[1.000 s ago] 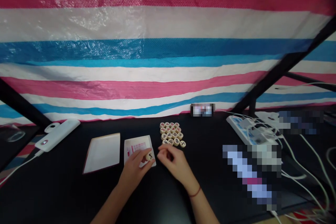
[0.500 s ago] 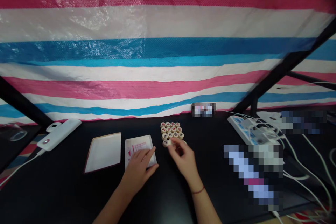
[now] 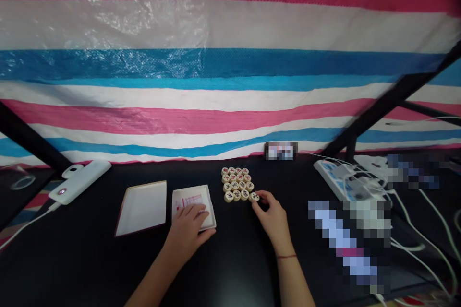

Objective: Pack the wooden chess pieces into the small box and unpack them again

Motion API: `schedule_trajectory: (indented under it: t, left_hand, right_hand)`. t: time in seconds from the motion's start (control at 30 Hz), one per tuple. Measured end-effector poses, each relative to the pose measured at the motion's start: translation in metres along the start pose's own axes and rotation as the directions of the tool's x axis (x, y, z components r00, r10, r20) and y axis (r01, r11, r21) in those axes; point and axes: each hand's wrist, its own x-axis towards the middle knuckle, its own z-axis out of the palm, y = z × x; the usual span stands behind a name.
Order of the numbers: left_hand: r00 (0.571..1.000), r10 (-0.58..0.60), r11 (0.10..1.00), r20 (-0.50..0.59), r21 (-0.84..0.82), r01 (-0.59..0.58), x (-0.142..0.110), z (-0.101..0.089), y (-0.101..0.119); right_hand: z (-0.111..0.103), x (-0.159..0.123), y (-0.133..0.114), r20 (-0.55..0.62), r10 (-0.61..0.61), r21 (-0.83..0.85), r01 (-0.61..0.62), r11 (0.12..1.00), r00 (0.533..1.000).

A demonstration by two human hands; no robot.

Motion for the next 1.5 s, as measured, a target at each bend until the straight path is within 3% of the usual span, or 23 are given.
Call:
schedule_trajectory:
  t: [0.27, 0.5, 0.7, 0.77, 0.87, 0.93, 1.0, 1.1, 1.17, 1.37, 1.5]
  left_hand:
    - [0.999, -0.011, 1.000, 0.038, 0.012, 0.011, 0.001, -0.002, 0.001]
    - [0.998, -0.025, 1.000, 0.059, 0.011, 0.024, 0.002, -0.005, 0.003]
    - [0.998, -0.039, 0.999, 0.054, 0.015, 0.038, 0.002, -0.004, 0.003]
    - [0.998, -0.048, 0.999, 0.046, 0.028, 0.047, 0.003, -0.003, 0.005]
    - [1.000, -0.026, 0.999, -0.005, 0.026, 0.026, 0.005, -0.002, 0.006]
    - [0.997, 0.007, 1.000, -0.072, 0.016, -0.006, 0.005, -0.006, 0.004]
    - [0.990, 0.016, 1.000, -0.143, 0.020, -0.014, 0.005, -0.013, -0.003]
    - [0.970, -0.037, 0.996, -0.242, 0.071, 0.055, 0.004, -0.025, -0.021]
    - [0.953, -0.076, 0.987, -0.294, 0.117, 0.115, 0.004, -0.031, -0.035]
    - [0.929, -0.178, 0.937, -0.324, 0.231, 0.260, 0.001, -0.029, -0.056]
    - [0.934, -0.220, 0.923, -0.282, 0.250, 0.292, -0.002, -0.025, -0.056]
  right_hand:
    - [0.002, -0.001, 0.003, 0.021, -0.057, -0.048, 0.058, 0.997, 0.998]
    - [0.006, -0.001, 0.002, -0.017, -0.031, -0.062, 0.030, 0.998, 0.999]
    - [0.007, 0.002, 0.006, -0.035, -0.100, -0.066, 0.098, 0.993, 0.994]
    - [0.006, 0.000, -0.002, -0.121, -0.137, -0.073, 0.129, 0.989, 0.983]
    - [0.010, -0.008, -0.034, -0.199, -0.259, -0.065, 0.251, 0.966, 0.945]
    - [0.019, -0.014, -0.065, -0.063, -0.427, -0.001, 0.427, 0.904, 0.902]
    - [0.035, -0.020, -0.094, 0.171, -0.569, 0.028, 0.573, 0.819, 0.804]
    - [0.063, -0.022, -0.124, 0.487, -0.584, -0.088, 0.701, 0.708, 0.650]
    - [0.078, -0.020, -0.134, 0.599, -0.531, -0.161, 0.740, 0.653, 0.599]
    - [0.097, -0.012, -0.147, 0.679, -0.376, -0.272, 0.692, 0.669, 0.630]
    - [0.096, -0.011, -0.152, 0.665, -0.370, -0.259, 0.666, 0.700, 0.648]
